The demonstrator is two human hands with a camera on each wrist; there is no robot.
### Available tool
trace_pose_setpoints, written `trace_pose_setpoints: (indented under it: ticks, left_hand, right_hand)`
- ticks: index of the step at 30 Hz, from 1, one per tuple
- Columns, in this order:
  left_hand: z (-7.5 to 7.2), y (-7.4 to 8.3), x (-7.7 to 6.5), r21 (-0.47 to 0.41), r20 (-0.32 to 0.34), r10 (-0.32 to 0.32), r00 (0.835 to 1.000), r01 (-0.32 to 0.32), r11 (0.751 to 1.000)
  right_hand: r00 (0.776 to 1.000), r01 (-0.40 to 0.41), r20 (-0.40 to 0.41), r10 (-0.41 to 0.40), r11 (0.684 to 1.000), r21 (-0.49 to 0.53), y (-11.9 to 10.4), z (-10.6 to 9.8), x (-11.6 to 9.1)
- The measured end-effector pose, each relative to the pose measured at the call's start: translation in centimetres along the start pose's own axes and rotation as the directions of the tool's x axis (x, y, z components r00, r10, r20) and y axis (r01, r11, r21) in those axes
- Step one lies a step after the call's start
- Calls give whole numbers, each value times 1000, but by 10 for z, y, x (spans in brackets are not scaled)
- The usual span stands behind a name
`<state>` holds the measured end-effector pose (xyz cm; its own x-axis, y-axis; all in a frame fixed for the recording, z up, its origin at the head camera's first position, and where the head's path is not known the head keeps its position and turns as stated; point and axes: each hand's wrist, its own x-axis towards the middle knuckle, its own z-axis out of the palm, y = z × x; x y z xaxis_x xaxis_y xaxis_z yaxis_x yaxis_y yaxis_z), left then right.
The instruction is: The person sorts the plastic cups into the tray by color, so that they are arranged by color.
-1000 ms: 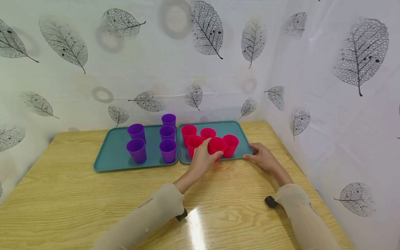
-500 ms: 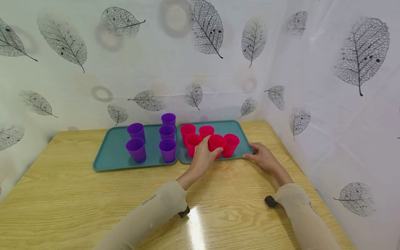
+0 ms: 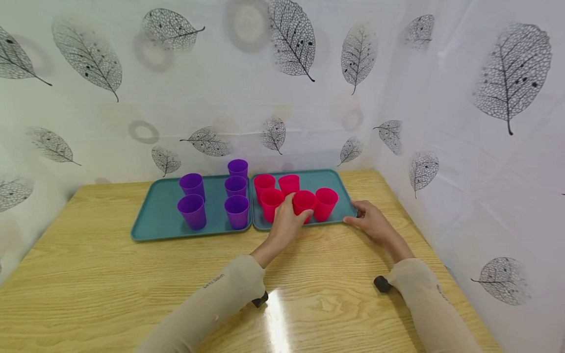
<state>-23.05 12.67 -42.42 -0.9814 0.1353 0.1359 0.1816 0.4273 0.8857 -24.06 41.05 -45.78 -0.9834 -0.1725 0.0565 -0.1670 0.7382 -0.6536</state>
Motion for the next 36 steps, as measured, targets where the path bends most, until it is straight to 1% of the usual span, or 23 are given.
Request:
trace_pose_setpoints:
  ticks: [10,19,30,36]
  left_hand:
    - [0,-5,-2,18,-19,20,1000,-19,1000]
    - [-2,-4,-10,31,3,-21,1000,21,999]
    - [-10,0,-24,72,37,1,999,-4,997]
    - [-14,-1,-30,84,52,25,998,-29,996]
  right_hand:
    - [1000,2,12,-2,1000,10,-2,1,0]
    - [1000,6,3,-6,1000,8,-2,1,0]
    - [1000,12,5,-12,1000,6,-3,-2,-1]
    - [999,30,11,-30,1000,10,-3,-2,-1]
